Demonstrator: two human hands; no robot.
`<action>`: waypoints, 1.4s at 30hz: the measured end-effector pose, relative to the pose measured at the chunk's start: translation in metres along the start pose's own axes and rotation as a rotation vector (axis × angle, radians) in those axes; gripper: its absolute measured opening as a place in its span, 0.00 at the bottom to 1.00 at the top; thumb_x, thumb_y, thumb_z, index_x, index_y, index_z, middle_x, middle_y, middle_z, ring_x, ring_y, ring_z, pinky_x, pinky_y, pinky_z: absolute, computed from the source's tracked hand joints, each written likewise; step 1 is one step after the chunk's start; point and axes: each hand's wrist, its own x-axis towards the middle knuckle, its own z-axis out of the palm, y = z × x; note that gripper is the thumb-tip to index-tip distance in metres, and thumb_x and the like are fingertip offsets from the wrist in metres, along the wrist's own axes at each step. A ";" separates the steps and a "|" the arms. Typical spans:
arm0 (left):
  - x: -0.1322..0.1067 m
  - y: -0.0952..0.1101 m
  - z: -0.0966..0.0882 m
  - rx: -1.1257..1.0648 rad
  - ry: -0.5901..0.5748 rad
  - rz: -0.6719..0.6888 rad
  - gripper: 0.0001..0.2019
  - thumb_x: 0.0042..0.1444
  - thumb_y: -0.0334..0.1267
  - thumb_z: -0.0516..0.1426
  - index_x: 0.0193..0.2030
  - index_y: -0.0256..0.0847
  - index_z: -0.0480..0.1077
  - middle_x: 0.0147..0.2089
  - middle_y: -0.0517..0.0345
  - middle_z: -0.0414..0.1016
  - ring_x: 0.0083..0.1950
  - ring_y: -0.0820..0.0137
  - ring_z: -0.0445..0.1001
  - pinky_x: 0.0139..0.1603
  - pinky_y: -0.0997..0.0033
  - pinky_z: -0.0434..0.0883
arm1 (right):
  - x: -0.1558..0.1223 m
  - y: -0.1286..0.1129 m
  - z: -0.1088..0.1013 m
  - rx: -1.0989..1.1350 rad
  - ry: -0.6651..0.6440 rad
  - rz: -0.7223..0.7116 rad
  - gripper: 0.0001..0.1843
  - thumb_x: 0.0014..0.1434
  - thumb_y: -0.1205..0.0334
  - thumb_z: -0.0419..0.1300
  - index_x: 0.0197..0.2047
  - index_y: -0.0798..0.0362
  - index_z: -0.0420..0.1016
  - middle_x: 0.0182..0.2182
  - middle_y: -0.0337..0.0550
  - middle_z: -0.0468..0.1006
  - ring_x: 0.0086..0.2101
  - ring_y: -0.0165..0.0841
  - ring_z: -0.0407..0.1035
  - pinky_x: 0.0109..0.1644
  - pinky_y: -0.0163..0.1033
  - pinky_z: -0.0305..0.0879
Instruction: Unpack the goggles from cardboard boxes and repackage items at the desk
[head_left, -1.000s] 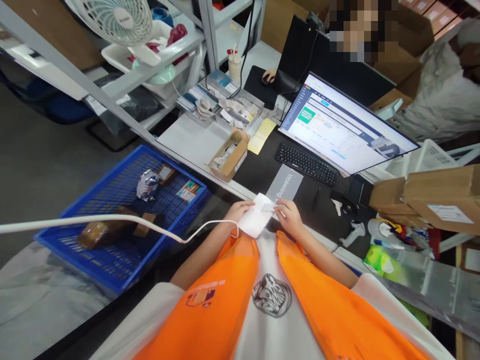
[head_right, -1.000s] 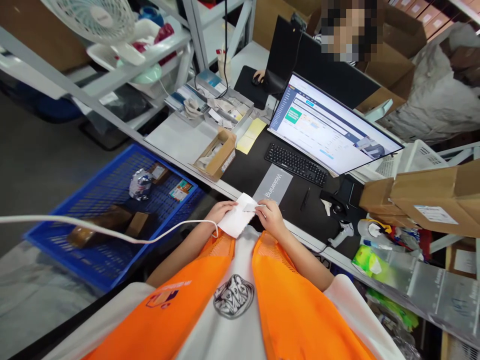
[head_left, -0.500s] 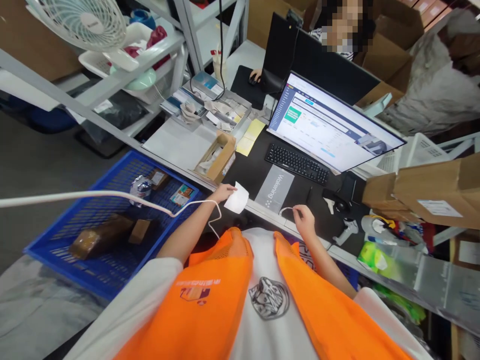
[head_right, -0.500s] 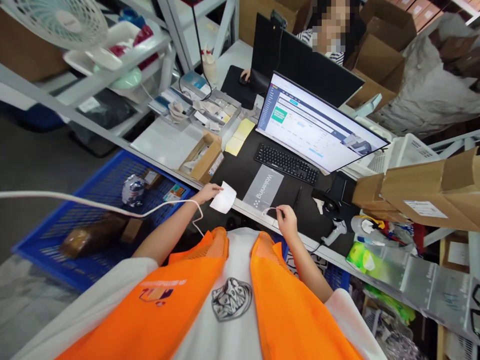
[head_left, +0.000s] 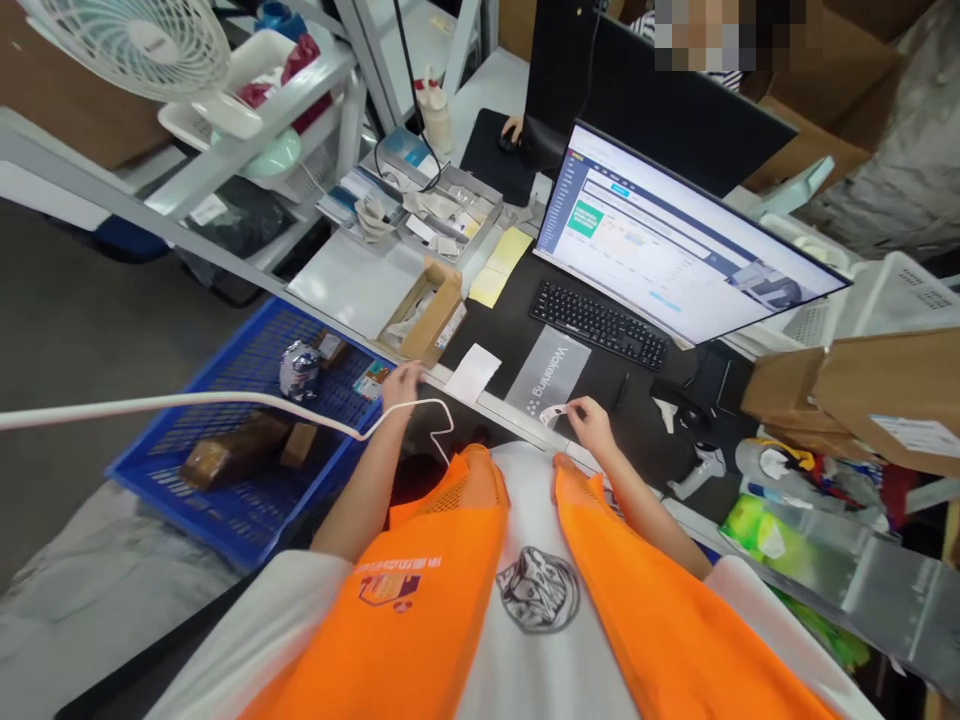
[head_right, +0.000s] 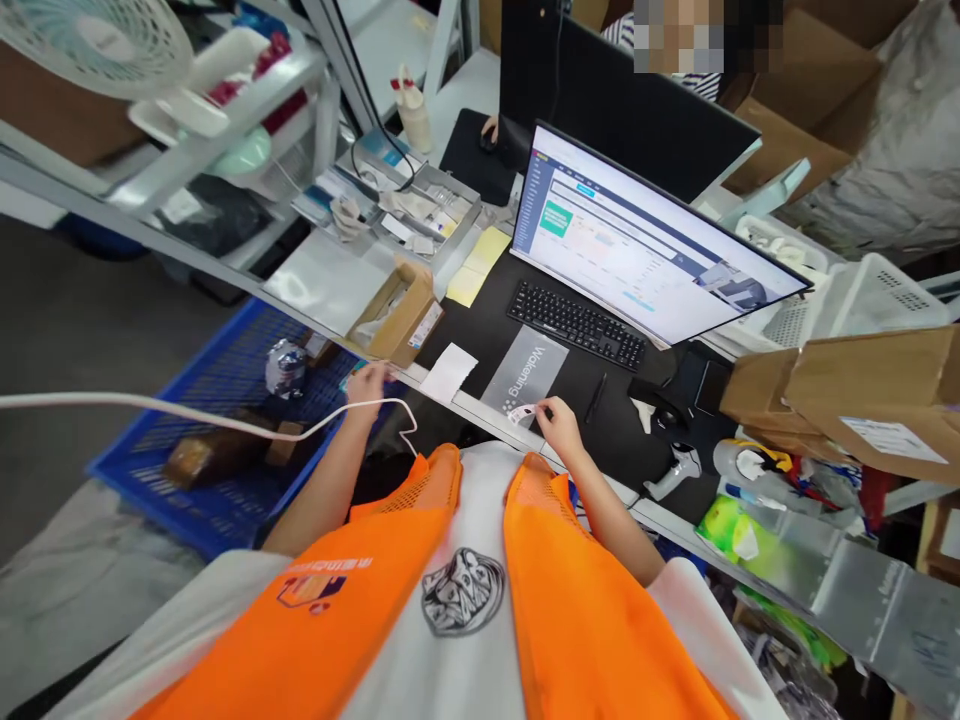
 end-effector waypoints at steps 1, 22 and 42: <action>-0.031 0.004 -0.020 0.006 0.047 0.016 0.20 0.64 0.44 0.46 0.29 0.41 0.74 0.28 0.54 0.74 0.37 0.64 0.74 0.45 0.62 0.74 | 0.003 0.003 0.000 0.004 -0.020 0.003 0.13 0.63 0.55 0.55 0.35 0.53 0.74 0.34 0.47 0.78 0.37 0.37 0.72 0.44 0.41 0.69; -0.099 0.033 0.164 0.237 -0.474 -0.053 0.10 0.64 0.42 0.58 0.43 0.38 0.77 0.45 0.50 0.78 0.46 0.63 0.76 0.50 0.68 0.71 | 0.062 0.015 0.033 -0.092 -0.483 -0.105 0.05 0.60 0.65 0.59 0.35 0.54 0.77 0.35 0.45 0.80 0.38 0.35 0.73 0.46 0.37 0.67; -0.061 -0.022 0.198 0.174 -0.558 -0.334 0.12 0.68 0.43 0.58 0.45 0.35 0.75 0.46 0.52 0.78 0.49 0.65 0.77 0.55 0.56 0.75 | 0.115 0.021 0.103 -0.419 -0.777 0.120 0.13 0.70 0.55 0.60 0.44 0.58 0.77 0.45 0.47 0.79 0.46 0.35 0.74 0.56 0.47 0.71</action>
